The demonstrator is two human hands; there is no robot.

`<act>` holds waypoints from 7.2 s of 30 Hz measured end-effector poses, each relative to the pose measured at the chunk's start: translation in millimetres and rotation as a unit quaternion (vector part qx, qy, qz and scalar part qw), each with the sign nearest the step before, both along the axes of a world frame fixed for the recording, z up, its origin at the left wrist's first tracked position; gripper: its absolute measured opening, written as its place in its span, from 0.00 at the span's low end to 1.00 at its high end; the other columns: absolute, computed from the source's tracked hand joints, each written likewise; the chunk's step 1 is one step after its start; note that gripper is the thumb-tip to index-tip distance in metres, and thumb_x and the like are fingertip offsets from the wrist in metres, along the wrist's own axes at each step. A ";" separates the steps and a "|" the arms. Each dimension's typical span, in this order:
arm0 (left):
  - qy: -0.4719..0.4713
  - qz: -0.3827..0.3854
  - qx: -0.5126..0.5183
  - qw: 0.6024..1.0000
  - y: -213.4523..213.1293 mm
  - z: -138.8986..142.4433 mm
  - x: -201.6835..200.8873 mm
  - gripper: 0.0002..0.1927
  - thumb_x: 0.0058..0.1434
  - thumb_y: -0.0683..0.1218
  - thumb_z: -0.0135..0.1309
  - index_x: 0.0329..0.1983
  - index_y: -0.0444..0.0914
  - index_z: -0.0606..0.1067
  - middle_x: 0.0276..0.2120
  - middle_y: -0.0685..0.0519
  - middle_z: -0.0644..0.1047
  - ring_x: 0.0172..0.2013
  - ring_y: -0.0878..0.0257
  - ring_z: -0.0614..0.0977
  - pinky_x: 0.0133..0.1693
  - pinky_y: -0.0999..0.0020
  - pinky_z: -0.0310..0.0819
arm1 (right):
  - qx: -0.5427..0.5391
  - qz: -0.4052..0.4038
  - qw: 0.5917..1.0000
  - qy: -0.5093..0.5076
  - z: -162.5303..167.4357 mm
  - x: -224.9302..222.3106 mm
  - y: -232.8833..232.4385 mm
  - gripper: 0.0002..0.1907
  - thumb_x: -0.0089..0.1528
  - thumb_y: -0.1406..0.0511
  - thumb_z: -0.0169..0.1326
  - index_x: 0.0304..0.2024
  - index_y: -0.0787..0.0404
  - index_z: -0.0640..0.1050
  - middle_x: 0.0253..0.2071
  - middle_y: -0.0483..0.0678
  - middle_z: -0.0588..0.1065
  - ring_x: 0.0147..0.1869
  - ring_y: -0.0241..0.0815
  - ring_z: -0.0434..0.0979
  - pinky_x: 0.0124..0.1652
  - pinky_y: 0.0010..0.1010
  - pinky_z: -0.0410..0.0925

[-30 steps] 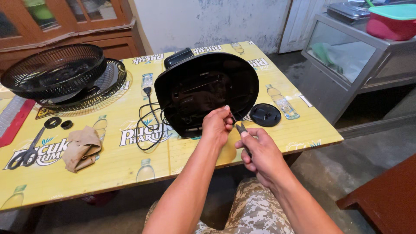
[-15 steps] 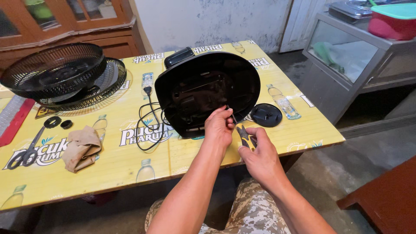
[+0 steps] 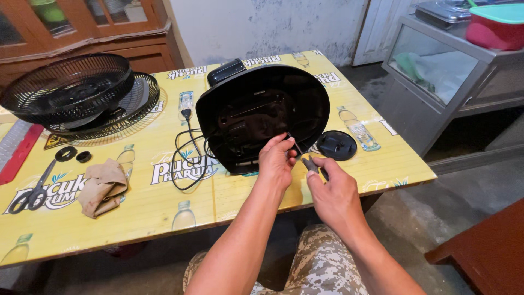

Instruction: The person works on a disassembled electric fan at a table, holding the fan's rear housing steady while using a screwdriver to unscrew and remove screws from the motor housing. They reposition the housing repeatedly to reach different screws and lift the housing near the end to work on the inner plate.

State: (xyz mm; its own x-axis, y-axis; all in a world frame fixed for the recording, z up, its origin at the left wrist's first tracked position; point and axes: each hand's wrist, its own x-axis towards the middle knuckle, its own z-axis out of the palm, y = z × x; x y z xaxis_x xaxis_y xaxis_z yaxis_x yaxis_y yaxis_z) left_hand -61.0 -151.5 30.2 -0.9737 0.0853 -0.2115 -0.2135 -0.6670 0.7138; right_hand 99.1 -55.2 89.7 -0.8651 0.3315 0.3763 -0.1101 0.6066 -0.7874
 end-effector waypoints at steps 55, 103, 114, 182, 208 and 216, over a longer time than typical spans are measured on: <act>0.036 0.029 0.068 0.997 17.3 -13.9 -17.1 0.25 0.55 0.31 0.58 0.58 0.30 0.71 0.35 0.46 0.80 0.25 0.66 0.75 0.25 0.74 0.65 | 0.148 0.036 0.974 0.169 14.1 37.9 -0.4 0.21 0.57 0.71 0.58 0.53 0.69 0.75 0.44 0.62 0.73 0.35 0.61 0.78 0.35 0.45 0.72; 0.496 0.230 -0.777 0.312 -11.7 170.3 -23.7 0.21 0.46 0.48 0.70 0.41 0.41 0.76 0.39 0.49 0.77 0.47 0.50 0.78 0.48 0.51 0.64 | 0.071 0.010 0.992 0.103 -4.5 -9.4 12.1 0.19 0.59 0.63 0.56 0.47 0.69 0.71 0.41 0.66 0.74 0.39 0.64 0.76 0.40 0.47 0.70; 0.518 0.222 -0.767 0.308 -17.0 173.0 -16.1 0.22 0.45 0.48 0.70 0.41 0.41 0.75 0.39 0.48 0.76 0.46 0.49 0.77 0.46 0.51 0.63 | 0.072 0.025 0.996 0.044 2.5 -6.1 15.3 0.24 0.53 0.65 0.59 0.50 0.65 0.72 0.42 0.64 0.70 0.37 0.65 0.77 0.41 0.49 0.71; 0.465 0.165 -0.817 0.297 -13.7 184.2 -19.6 0.22 0.47 0.49 0.69 0.45 0.43 0.76 0.42 0.48 0.78 0.49 0.49 0.77 0.48 0.50 0.66 | 0.245 -0.013 0.953 0.178 14.6 15.1 14.3 0.21 0.62 0.65 0.61 0.54 0.63 0.71 0.40 0.57 0.71 0.39 0.63 0.76 0.36 0.50 0.70; 0.461 0.140 -0.825 0.296 -5.8 186.2 -27.1 0.15 0.50 0.49 0.67 0.40 0.44 0.78 0.35 0.49 0.79 0.41 0.49 0.82 0.41 0.49 0.72 | 0.244 0.027 0.942 0.227 15.3 19.3 12.6 0.19 0.61 0.70 0.57 0.51 0.65 0.66 0.41 0.61 0.67 0.37 0.67 0.74 0.34 0.54 0.69; 0.462 0.148 -0.823 0.296 -7.1 184.7 -27.3 0.16 0.50 0.50 0.68 0.41 0.44 0.77 0.36 0.50 0.79 0.42 0.50 0.82 0.42 0.50 0.72 | 0.235 0.077 0.928 0.278 15.4 19.7 14.2 0.18 0.59 0.73 0.54 0.50 0.66 0.65 0.42 0.62 0.67 0.37 0.67 0.75 0.34 0.52 0.70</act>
State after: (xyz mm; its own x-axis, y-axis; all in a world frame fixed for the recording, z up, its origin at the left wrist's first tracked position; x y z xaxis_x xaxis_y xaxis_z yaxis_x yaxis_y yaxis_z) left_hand -88.3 -158.6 214.9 -0.5943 0.4883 0.6390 0.4729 0.8548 -0.2135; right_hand 118.9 -41.1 105.2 -0.5165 -0.0933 0.8512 -0.5343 0.8119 -0.2353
